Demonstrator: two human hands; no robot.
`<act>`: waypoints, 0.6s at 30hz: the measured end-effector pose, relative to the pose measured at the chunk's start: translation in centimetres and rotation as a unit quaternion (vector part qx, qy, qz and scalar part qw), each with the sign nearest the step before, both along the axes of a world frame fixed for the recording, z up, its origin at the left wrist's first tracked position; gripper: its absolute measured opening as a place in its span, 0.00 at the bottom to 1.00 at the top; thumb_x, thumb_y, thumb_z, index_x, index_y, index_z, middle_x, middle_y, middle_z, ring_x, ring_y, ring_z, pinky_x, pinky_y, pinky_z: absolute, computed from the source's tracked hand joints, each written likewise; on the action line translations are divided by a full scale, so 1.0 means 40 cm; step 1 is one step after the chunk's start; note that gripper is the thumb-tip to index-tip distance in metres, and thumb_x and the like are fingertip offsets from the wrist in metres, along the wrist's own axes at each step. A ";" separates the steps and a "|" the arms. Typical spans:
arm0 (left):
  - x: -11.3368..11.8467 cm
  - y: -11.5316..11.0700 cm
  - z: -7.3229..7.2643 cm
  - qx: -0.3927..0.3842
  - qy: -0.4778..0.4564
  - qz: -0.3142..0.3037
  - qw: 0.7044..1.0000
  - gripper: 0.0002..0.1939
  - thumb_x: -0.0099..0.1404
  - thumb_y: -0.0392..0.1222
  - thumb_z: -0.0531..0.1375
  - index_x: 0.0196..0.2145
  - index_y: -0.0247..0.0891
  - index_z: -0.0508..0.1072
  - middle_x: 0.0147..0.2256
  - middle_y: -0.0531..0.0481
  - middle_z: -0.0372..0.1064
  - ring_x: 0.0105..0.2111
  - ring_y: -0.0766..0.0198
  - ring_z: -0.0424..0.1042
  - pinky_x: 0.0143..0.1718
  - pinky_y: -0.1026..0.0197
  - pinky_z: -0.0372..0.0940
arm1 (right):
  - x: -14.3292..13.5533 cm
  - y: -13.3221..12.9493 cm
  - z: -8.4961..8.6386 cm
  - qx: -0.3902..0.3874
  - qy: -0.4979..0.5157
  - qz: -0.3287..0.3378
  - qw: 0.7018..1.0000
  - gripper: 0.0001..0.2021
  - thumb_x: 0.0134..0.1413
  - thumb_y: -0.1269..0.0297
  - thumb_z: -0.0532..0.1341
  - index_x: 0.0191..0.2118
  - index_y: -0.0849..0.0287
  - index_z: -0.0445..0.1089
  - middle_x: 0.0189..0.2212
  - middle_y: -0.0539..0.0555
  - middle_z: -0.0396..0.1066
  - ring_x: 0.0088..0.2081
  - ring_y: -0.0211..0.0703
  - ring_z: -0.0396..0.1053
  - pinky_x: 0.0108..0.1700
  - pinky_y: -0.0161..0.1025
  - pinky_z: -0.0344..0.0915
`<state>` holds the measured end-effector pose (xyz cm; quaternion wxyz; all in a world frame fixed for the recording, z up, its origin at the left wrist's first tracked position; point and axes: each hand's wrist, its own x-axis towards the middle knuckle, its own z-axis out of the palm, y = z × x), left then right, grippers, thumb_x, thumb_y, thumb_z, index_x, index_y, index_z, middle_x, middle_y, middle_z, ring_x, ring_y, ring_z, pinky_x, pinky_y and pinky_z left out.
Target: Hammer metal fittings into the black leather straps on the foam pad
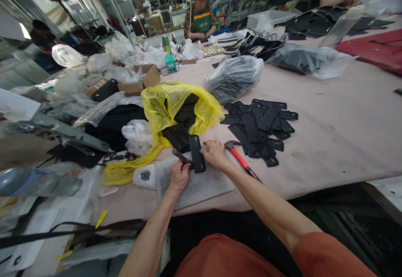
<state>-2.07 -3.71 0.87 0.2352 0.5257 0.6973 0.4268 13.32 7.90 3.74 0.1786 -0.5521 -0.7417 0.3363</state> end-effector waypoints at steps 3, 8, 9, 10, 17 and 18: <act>-0.001 -0.001 0.002 -0.003 0.005 0.003 1.000 0.11 0.63 0.39 0.55 0.39 0.37 0.76 0.36 0.46 0.77 0.38 0.58 0.75 0.42 0.58 0.67 | -0.052 0.035 -0.014 -0.034 0.032 -0.026 0.999 0.11 0.40 0.63 0.67 0.33 0.60 0.73 0.40 0.60 0.73 0.50 0.56 0.62 0.54 0.51 0.49; -0.005 -0.007 0.005 -0.003 -0.017 0.044 0.999 0.12 0.64 0.42 0.55 0.38 0.36 0.76 0.36 0.45 0.77 0.38 0.58 0.75 0.42 0.58 0.67 | -0.047 0.053 -0.015 -0.086 0.178 -0.073 0.977 0.07 0.44 0.60 0.61 0.25 0.59 0.67 0.26 0.50 0.68 0.37 0.45 0.66 0.44 0.44 0.58; -0.008 -0.006 0.007 -0.004 -0.021 0.056 0.998 0.12 0.64 0.42 0.54 0.38 0.36 0.76 0.36 0.45 0.77 0.38 0.57 0.75 0.41 0.58 0.67 | -0.030 0.056 -0.006 -0.094 0.220 -0.074 0.968 0.08 0.46 0.59 0.60 0.27 0.59 0.66 0.25 0.49 0.67 0.34 0.43 0.65 0.42 0.42 0.60; -0.010 -0.005 0.009 -0.005 -0.022 0.066 0.998 0.12 0.64 0.43 0.54 0.38 0.36 0.76 0.35 0.45 0.77 0.37 0.57 0.75 0.40 0.58 0.68 | -0.008 0.059 0.005 -0.100 0.260 -0.074 0.958 0.10 0.48 0.57 0.58 0.30 0.58 0.66 0.25 0.48 0.66 0.32 0.41 0.65 0.40 0.41 0.61; -0.015 -0.001 0.020 -0.017 -0.025 0.059 0.998 0.15 0.63 0.46 0.54 0.39 0.38 0.76 0.35 0.47 0.78 0.37 0.56 0.76 0.40 0.59 0.68 | 0.133 0.024 0.111 -0.232 0.628 -0.033 0.742 0.09 0.56 0.59 0.54 0.37 0.56 0.67 0.17 0.40 0.45 0.18 0.34 0.49 0.34 0.40 0.62; -0.014 -0.001 0.018 -0.019 -0.026 0.055 0.998 0.15 0.62 0.47 0.54 0.39 0.38 0.76 0.35 0.46 0.78 0.37 0.56 0.76 0.40 0.58 0.69 | 0.140 0.015 0.122 -0.245 0.668 -0.030 0.702 0.08 0.56 0.61 0.53 0.35 0.56 0.67 0.17 0.40 0.43 0.18 0.34 0.46 0.34 0.40 0.61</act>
